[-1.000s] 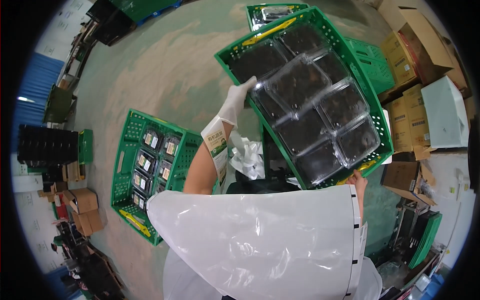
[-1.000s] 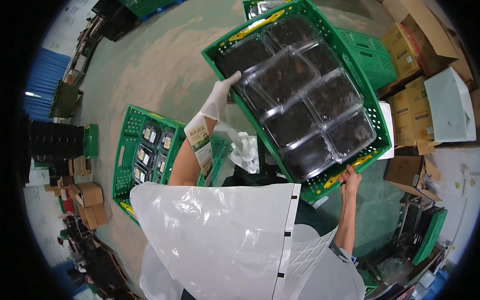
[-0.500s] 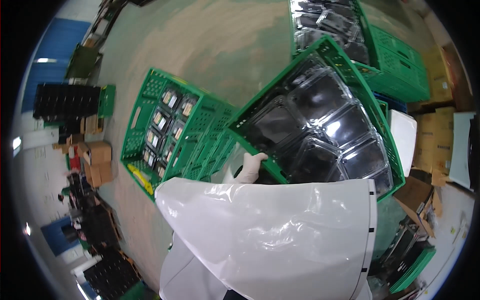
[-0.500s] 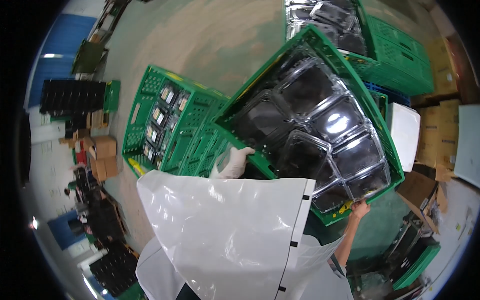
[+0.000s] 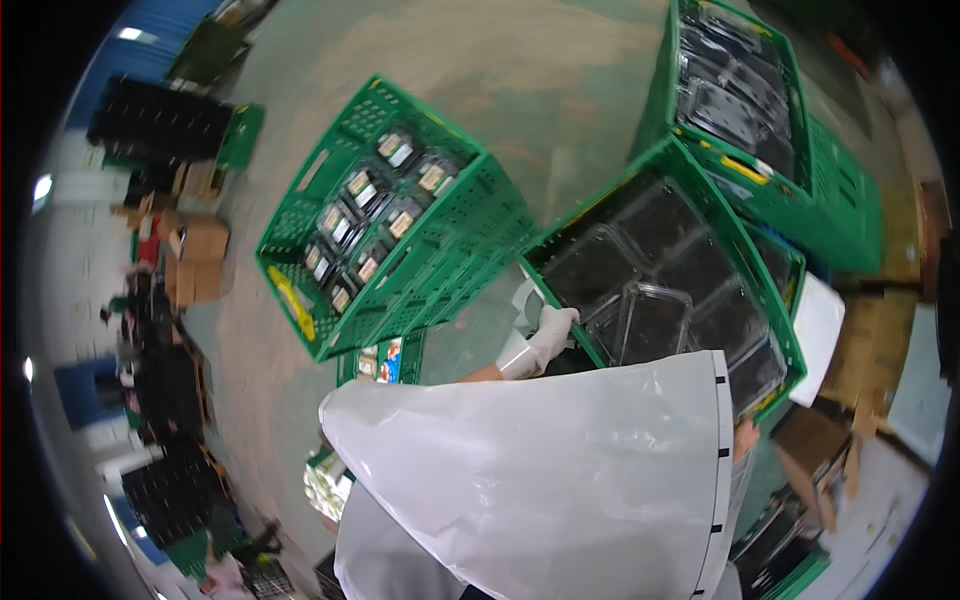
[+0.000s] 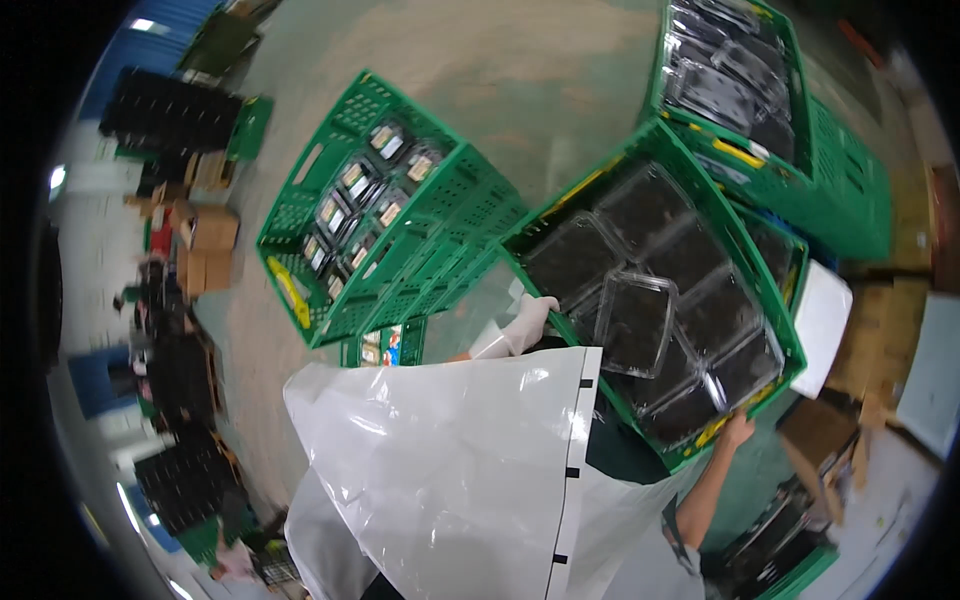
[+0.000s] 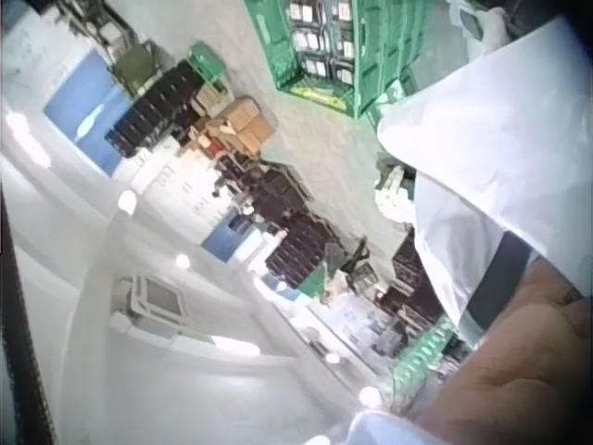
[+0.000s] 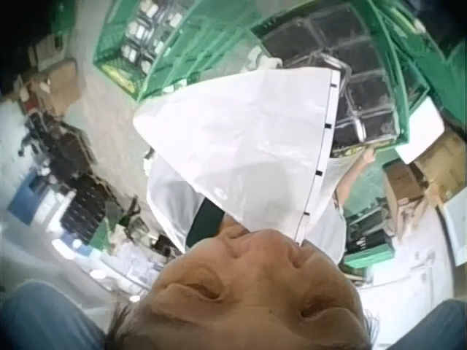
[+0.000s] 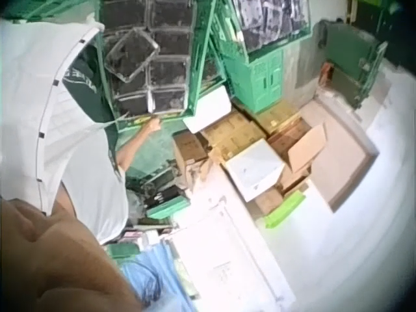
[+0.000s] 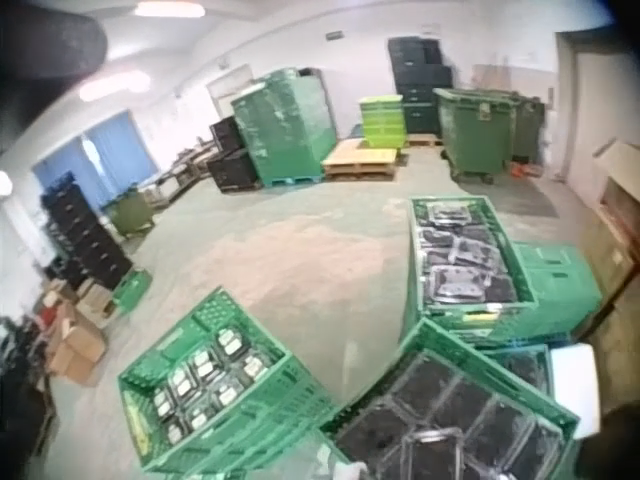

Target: The person applies sticker labels onto packaged containers in green crates by hand. The person then transfers the packaged containers between the green crates.

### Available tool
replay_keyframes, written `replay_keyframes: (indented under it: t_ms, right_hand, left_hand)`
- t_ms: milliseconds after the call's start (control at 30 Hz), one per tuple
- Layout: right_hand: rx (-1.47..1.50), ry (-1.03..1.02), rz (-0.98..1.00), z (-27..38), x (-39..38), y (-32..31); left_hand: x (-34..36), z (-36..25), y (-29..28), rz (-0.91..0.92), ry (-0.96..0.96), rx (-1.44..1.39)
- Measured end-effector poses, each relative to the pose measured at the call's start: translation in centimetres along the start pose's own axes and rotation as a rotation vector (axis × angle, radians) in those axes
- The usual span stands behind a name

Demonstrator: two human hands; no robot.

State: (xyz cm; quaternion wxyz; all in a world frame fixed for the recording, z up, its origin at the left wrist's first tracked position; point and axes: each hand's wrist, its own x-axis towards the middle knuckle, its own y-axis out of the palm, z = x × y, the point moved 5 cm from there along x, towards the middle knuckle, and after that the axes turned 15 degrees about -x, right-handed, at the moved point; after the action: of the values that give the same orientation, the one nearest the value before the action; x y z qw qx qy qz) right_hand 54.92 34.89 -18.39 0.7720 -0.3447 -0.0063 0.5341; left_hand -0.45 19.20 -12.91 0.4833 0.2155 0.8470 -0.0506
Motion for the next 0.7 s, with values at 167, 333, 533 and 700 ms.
replay_keyframes:
  t_ms: [167, 333, 533, 700]
  right_hand:
    - [-0.406, 0.034, -0.063, 7.7, -2.9, 2.2]
    - [-0.747, -0.149, -0.122, 6.3, -1.3, -0.5]
    - [-0.980, -0.524, -0.271, 20.4, -7.5, 1.5]
    - [-0.967, -0.852, -0.139, 27.0, -7.1, 8.0]
  left_hand:
    - [-2.2, -4.1, -1.3, 0.202, 0.075, 0.224]
    - [-0.8, -8.0, -0.5, 0.447, 0.008, 0.743]
    - [-5.3, -11.7, 7.0, 0.542, 0.910, 0.990]
    - [-2.2, -8.7, 13.8, 0.510, 1.072, 1.303]
